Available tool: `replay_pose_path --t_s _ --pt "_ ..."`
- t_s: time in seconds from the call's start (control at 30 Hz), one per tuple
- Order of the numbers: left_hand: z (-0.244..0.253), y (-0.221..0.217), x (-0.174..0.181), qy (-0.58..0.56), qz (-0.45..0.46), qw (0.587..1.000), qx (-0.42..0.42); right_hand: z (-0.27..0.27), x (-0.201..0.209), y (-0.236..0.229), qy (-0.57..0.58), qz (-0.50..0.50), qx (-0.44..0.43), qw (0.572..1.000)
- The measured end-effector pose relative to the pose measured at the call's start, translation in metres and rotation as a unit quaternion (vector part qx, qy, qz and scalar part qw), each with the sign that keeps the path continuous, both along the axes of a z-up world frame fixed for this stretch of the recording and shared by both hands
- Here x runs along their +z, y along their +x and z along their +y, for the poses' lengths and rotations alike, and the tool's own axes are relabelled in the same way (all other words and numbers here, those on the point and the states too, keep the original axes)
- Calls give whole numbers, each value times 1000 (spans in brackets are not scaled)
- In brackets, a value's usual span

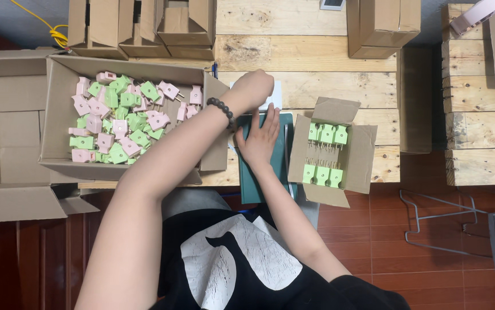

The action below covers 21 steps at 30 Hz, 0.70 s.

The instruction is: The person inserts metal prongs into green and pink plastic housings by hand and places the assembled units into cardboard boxes on a wooden workbench.

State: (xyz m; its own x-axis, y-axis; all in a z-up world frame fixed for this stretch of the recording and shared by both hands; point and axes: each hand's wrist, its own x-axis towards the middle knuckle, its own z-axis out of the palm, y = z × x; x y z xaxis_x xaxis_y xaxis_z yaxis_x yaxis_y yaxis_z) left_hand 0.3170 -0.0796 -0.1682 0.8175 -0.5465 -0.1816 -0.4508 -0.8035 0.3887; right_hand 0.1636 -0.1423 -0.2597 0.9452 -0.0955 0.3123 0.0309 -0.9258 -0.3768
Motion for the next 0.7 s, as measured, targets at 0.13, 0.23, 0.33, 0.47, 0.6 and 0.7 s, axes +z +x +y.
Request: replay_pose_path --t_s 0.13,0.23,0.33,0.47,0.6,0.7 --pt "-16 9 -24 20 -80 995 -53 -1 5 0 3 7 4 1000" --pt "-28 6 -31 15 -71 996 -47 0 5 -4 13 23 -1 1000" --pt "-28 17 -32 3 -86 996 -38 2 9 1 16 7 0 1000" --pt "-24 19 -27 24 -55 998 -31 1 9 -3 9 -3 2 1000" --pt "-20 16 -49 45 -79 996 -16 2 11 -2 4 -22 -2 1000" --pt "-16 16 -53 40 -59 997 -20 1 3 0 -7 -35 -8 999"
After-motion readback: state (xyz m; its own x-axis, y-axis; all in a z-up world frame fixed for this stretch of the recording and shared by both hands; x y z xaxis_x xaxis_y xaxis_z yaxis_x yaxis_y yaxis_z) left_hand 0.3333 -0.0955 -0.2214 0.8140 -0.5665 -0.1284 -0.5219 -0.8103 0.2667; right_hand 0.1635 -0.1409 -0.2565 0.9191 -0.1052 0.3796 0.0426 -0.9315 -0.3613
